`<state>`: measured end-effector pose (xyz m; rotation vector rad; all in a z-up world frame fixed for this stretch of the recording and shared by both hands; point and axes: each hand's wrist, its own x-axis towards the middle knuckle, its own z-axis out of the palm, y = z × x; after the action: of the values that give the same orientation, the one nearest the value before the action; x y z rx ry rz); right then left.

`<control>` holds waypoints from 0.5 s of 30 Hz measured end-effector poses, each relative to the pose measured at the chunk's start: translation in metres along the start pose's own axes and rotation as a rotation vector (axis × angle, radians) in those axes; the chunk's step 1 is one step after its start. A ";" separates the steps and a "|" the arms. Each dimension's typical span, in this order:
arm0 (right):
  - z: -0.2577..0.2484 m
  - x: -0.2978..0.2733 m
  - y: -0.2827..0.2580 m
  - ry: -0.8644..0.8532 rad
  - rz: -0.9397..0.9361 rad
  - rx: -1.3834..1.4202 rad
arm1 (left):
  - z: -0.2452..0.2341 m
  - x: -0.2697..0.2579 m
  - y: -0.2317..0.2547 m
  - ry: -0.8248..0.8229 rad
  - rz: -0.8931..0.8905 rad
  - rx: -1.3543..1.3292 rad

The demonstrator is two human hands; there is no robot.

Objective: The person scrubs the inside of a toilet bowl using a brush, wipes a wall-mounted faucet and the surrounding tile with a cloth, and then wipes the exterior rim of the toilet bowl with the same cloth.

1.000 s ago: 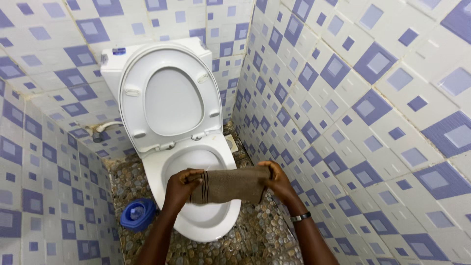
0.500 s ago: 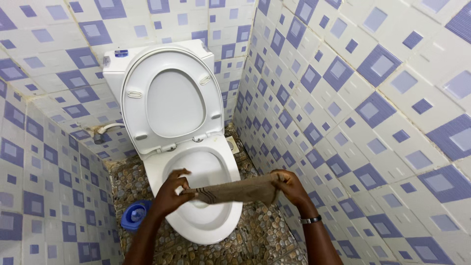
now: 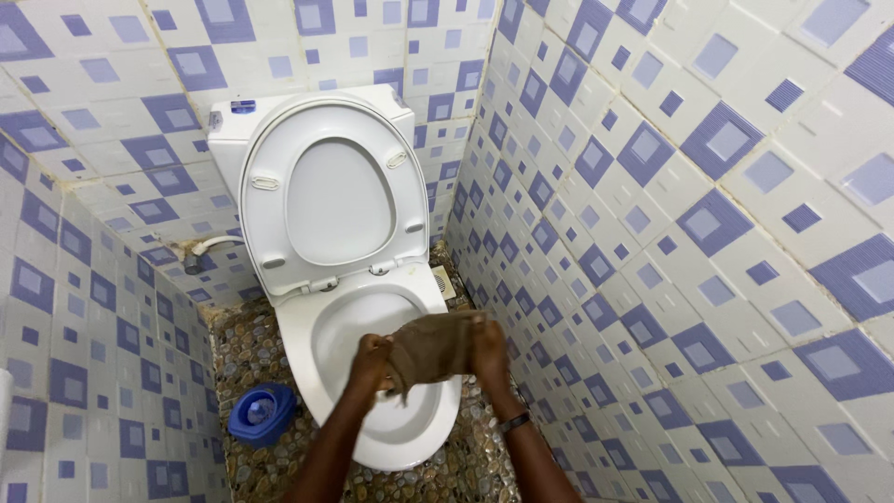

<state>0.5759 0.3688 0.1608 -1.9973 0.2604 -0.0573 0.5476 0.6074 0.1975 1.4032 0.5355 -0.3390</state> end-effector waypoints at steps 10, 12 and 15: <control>0.018 -0.080 -0.008 -0.322 0.126 0.685 | 0.019 0.002 -0.021 -0.017 0.211 -0.131; 0.008 -0.069 -0.001 -0.234 0.171 0.699 | 0.025 -0.004 -0.020 -0.059 0.279 0.024; 0.014 -0.064 0.023 -0.264 0.385 0.948 | 0.046 -0.024 -0.031 -0.125 0.355 0.244</control>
<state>0.5121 0.3846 0.1387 -0.9768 0.3576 0.2806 0.5183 0.5559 0.1885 1.6672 0.1388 -0.2071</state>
